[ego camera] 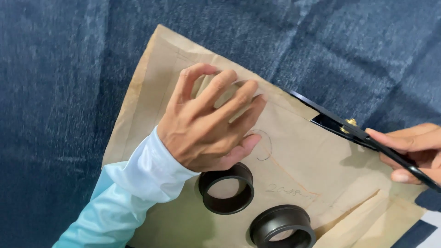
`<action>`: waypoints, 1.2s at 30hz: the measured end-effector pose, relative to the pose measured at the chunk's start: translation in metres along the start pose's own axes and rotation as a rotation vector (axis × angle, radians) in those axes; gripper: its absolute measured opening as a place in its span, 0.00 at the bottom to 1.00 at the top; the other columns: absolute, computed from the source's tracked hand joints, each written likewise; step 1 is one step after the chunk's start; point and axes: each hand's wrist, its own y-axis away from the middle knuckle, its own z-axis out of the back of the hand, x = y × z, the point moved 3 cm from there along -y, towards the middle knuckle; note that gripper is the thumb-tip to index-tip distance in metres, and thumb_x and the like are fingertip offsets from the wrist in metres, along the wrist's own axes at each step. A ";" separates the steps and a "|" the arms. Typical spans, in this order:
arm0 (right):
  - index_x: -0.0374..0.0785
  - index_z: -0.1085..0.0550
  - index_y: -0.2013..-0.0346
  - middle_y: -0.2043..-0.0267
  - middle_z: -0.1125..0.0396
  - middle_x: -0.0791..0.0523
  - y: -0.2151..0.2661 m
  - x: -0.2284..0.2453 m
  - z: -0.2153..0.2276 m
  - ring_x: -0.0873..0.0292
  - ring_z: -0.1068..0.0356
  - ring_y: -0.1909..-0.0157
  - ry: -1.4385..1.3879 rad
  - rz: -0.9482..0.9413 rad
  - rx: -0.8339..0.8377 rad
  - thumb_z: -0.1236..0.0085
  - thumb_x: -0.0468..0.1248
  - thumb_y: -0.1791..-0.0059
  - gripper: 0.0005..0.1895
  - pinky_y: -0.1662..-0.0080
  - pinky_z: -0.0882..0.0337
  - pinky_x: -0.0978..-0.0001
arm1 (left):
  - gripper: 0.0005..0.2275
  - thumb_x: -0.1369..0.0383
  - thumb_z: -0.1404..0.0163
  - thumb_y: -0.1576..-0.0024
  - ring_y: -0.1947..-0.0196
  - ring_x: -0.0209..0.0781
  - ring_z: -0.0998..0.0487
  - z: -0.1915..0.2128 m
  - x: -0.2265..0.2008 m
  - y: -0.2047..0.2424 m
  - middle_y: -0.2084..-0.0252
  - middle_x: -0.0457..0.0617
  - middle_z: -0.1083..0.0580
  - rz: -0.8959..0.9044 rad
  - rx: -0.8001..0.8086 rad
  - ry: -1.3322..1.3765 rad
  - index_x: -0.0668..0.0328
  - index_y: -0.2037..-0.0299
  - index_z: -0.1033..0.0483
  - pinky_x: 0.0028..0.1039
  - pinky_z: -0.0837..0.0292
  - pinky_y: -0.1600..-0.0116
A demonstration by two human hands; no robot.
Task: The person cuts a piece of dark denim fabric using large shears, following a paper pattern placed on top. They trim the edges and remove excess fabric, then lift the pattern to reveal the cut shape.
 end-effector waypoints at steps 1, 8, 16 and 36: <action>0.41 0.29 0.34 0.82 0.39 0.58 0.003 -0.007 0.007 0.62 0.50 0.81 0.005 0.000 0.010 0.29 0.37 0.66 0.45 0.78 0.46 0.70 | 0.21 0.52 0.36 0.47 0.51 0.47 0.24 0.000 0.001 0.002 0.50 0.46 0.28 0.011 -0.002 -0.004 0.56 0.52 0.21 0.44 0.29 0.48; 0.39 0.34 0.32 0.74 0.31 0.60 0.005 -0.016 0.006 0.67 0.44 0.83 0.061 0.104 0.045 0.30 0.42 0.64 0.46 0.80 0.41 0.76 | 0.18 0.53 0.47 0.43 0.52 0.53 0.25 0.002 0.000 0.004 0.49 0.50 0.28 0.101 -0.045 -0.003 0.56 0.51 0.20 0.50 0.34 0.46; 0.40 0.29 0.33 0.65 0.24 0.58 -0.005 0.003 0.001 0.61 0.45 0.79 0.064 0.018 -0.013 0.28 0.35 0.68 0.47 0.77 0.38 0.71 | 0.20 0.50 0.43 0.47 0.52 0.52 0.26 0.003 0.001 0.006 0.49 0.50 0.29 0.153 -0.052 -0.043 0.52 0.51 0.19 0.49 0.35 0.46; 0.49 0.31 0.32 0.79 0.36 0.60 -0.024 0.014 -0.015 0.63 0.46 0.79 0.285 0.022 -0.007 0.29 0.40 0.67 0.47 0.76 0.38 0.75 | 0.20 0.51 0.55 0.38 0.54 0.59 0.20 0.006 0.001 0.013 0.52 0.55 0.25 0.325 -0.205 -0.002 0.60 0.58 0.20 0.59 0.40 0.39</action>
